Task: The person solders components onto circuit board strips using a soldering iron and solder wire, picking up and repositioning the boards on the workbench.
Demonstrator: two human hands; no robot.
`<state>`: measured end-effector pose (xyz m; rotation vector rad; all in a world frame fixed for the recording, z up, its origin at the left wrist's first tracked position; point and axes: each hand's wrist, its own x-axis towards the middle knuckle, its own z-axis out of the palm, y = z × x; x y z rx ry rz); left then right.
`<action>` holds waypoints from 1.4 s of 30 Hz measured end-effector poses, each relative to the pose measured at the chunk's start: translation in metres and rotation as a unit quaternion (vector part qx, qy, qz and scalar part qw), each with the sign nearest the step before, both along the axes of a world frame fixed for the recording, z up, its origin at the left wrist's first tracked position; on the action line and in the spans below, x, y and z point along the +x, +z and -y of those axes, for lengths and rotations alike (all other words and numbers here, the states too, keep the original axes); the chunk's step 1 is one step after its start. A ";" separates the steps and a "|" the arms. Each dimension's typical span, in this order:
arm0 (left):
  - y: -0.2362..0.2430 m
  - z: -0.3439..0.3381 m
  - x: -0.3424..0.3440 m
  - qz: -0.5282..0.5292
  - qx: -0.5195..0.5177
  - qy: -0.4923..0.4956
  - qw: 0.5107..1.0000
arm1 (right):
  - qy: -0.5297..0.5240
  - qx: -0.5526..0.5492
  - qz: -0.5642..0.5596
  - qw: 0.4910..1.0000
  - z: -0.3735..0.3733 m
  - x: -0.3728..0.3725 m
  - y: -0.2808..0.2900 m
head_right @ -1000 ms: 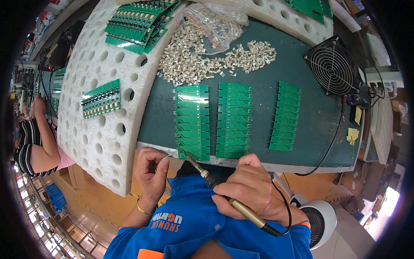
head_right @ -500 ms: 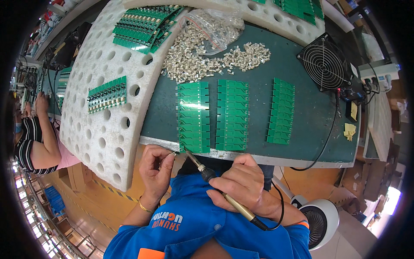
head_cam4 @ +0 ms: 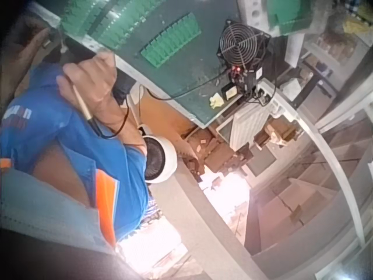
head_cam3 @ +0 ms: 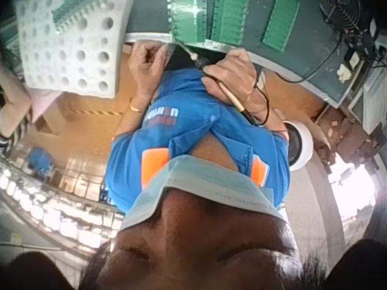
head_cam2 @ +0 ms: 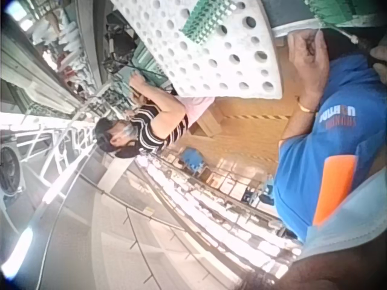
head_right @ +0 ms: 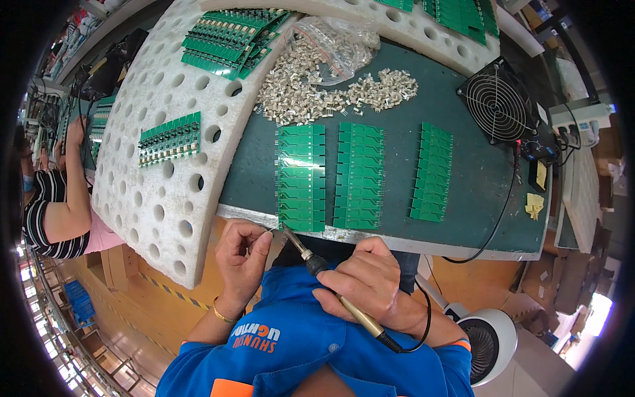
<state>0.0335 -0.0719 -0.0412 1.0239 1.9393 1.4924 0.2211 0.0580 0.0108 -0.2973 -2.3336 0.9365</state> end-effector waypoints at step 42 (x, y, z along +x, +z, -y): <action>0.007 -0.003 0.007 -0.075 0.010 0.019 0.997 | 0.029 0.086 0.014 0.996 0.006 0.002 -0.001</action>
